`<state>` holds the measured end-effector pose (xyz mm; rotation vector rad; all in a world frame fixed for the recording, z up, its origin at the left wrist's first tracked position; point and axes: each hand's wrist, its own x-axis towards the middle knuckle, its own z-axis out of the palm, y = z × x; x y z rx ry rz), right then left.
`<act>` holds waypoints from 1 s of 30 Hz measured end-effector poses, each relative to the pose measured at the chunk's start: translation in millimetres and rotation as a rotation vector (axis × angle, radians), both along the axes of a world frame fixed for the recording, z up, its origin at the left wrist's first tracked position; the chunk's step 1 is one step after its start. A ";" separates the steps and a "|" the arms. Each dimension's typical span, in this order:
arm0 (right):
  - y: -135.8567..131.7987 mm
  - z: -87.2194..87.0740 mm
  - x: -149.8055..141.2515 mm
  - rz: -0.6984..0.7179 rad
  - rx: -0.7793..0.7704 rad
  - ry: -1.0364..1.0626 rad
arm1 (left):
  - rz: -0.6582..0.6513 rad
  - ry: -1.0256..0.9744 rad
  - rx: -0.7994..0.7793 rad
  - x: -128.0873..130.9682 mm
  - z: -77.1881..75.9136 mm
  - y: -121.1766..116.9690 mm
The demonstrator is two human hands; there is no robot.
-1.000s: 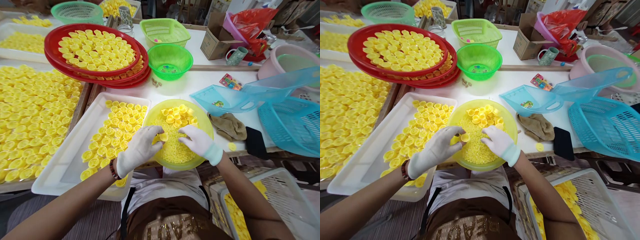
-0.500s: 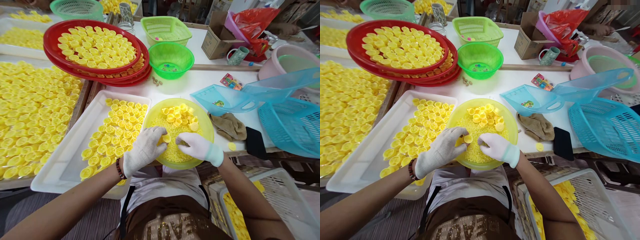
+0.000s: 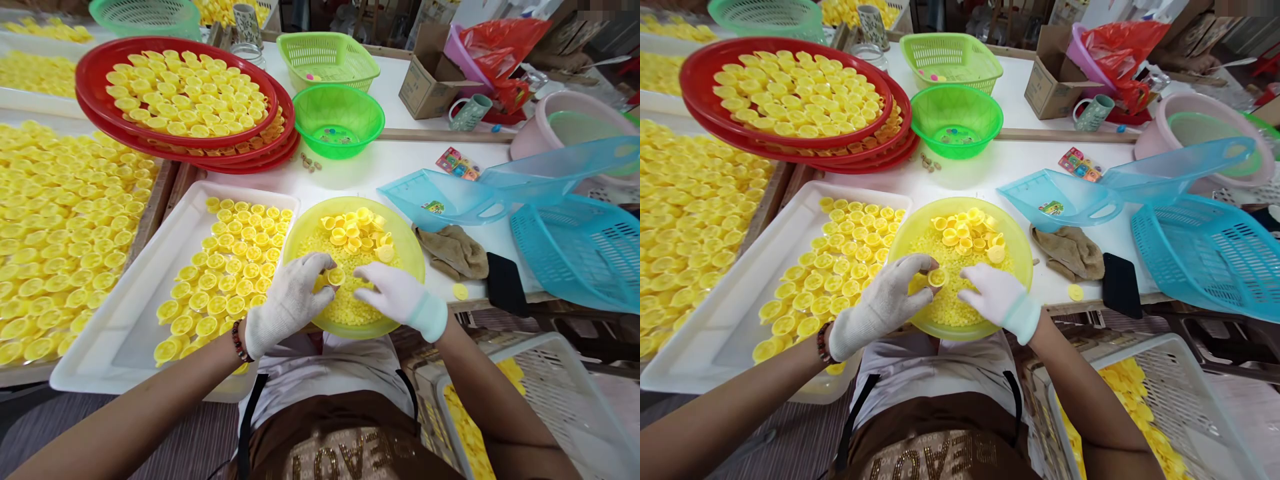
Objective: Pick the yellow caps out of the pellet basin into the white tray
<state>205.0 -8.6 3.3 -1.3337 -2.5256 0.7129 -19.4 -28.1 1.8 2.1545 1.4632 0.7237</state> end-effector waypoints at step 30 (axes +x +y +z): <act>0.3 31.4 -15.0 -0.026 0.141 0.423 | 0.001 -0.011 -0.030 2.0 0.8 -0.2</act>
